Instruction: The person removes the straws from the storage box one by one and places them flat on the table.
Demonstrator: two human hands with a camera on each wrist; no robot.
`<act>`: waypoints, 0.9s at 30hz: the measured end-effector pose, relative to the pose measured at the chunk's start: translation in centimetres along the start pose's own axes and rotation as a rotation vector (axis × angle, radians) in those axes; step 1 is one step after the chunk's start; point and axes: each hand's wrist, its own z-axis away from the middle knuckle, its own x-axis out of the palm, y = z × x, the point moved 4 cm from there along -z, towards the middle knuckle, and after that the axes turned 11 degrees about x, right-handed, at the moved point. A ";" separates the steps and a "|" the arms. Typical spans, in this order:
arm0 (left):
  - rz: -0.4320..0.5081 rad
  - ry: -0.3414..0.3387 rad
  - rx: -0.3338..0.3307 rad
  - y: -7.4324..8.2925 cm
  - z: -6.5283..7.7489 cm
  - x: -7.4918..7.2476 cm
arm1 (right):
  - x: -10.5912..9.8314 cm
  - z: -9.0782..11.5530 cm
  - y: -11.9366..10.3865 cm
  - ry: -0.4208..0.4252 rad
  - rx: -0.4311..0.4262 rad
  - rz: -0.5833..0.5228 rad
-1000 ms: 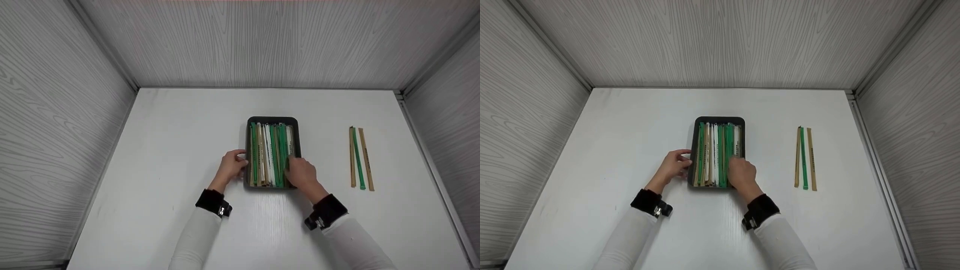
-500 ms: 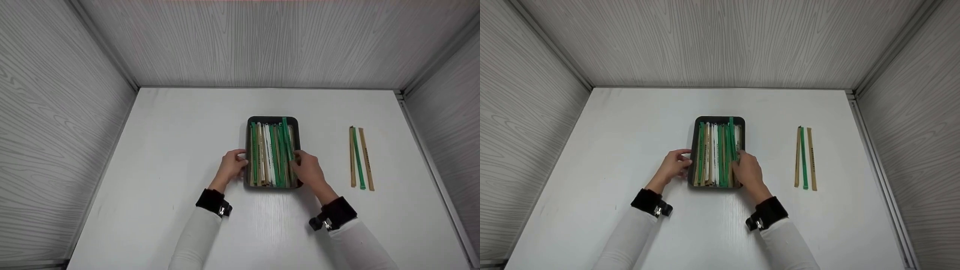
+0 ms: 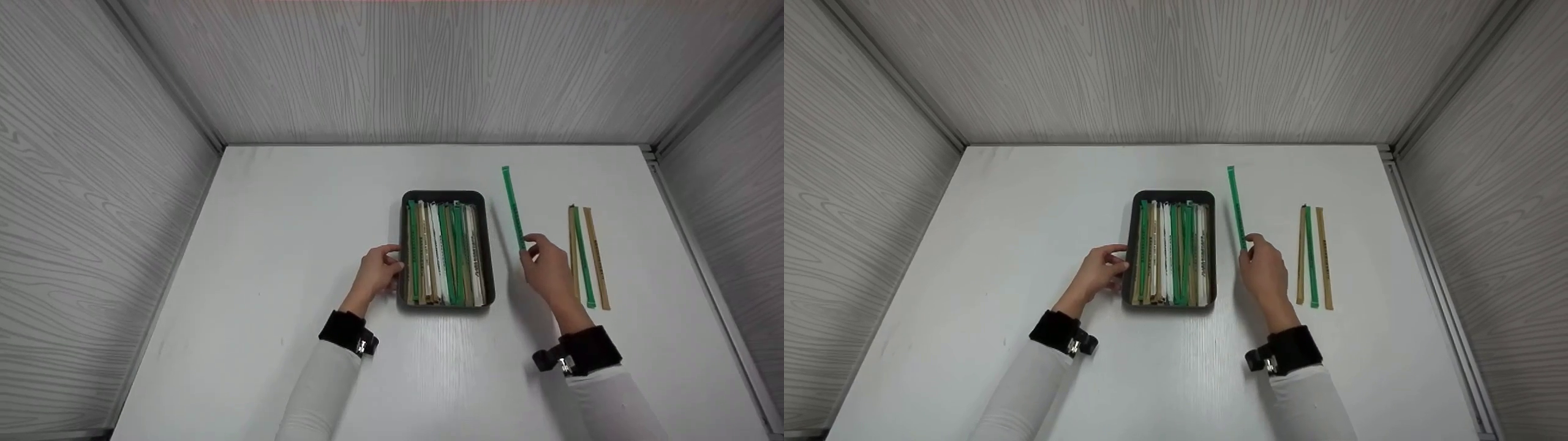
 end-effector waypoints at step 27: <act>-0.002 0.013 -0.001 -0.5 -0.1 -0.3 | -5.6 -0.9 10.1 0.027 0.359 0.101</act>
